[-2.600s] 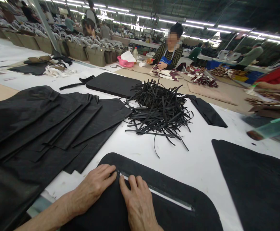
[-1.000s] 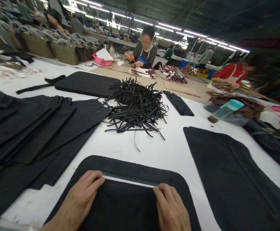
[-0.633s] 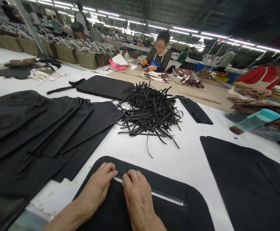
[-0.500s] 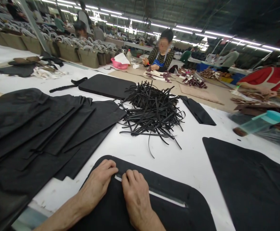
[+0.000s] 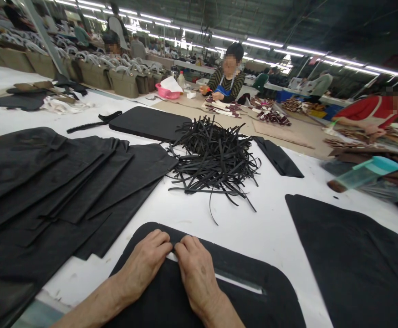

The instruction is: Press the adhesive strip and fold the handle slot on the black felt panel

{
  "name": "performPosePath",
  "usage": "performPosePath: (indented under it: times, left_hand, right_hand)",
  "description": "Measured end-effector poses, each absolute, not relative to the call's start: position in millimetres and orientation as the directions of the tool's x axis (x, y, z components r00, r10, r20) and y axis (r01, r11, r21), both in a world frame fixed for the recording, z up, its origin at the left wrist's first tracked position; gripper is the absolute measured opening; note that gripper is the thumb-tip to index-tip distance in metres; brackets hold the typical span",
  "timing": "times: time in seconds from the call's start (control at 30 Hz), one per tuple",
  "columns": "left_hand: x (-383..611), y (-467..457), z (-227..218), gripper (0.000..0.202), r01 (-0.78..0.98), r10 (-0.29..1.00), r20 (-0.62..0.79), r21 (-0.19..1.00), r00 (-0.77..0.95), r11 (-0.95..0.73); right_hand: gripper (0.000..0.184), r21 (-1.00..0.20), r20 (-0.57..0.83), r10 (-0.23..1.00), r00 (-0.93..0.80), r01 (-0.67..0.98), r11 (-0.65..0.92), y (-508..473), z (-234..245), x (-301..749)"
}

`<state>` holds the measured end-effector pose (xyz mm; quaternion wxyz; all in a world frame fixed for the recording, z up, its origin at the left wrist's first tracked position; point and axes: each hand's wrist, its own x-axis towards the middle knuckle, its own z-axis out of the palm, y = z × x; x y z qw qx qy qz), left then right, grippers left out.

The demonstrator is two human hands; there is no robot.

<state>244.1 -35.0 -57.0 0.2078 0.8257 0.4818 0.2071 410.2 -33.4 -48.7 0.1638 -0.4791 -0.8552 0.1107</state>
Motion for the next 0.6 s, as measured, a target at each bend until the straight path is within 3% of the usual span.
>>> performPosePath:
  times: [0.1,0.33,0.6]
  left_hand:
    - [244.3,-34.0,-57.5,0.025,0.705,0.882,0.168,0.544,0.440,-0.456]
    - [244.7,-32.8,-56.3,0.021,0.713,0.889,0.216,0.536,0.403,-0.453]
    - [240.5,-30.3,-56.7,0.017,0.752,0.889,0.217,0.475,0.404,-0.458]
  right_hand:
    - [0.014,-0.397,0.192,0.871,-0.453,0.776,0.491,-35.4,-46.6,411.9]
    - [0.012,-0.208,0.239,0.866,-0.439,0.848,0.488,-44.8,-54.0,433.4]
    - [0.018,-0.435,0.207,0.940,-0.271,0.835,0.337,-56.5,-54.9,474.2]
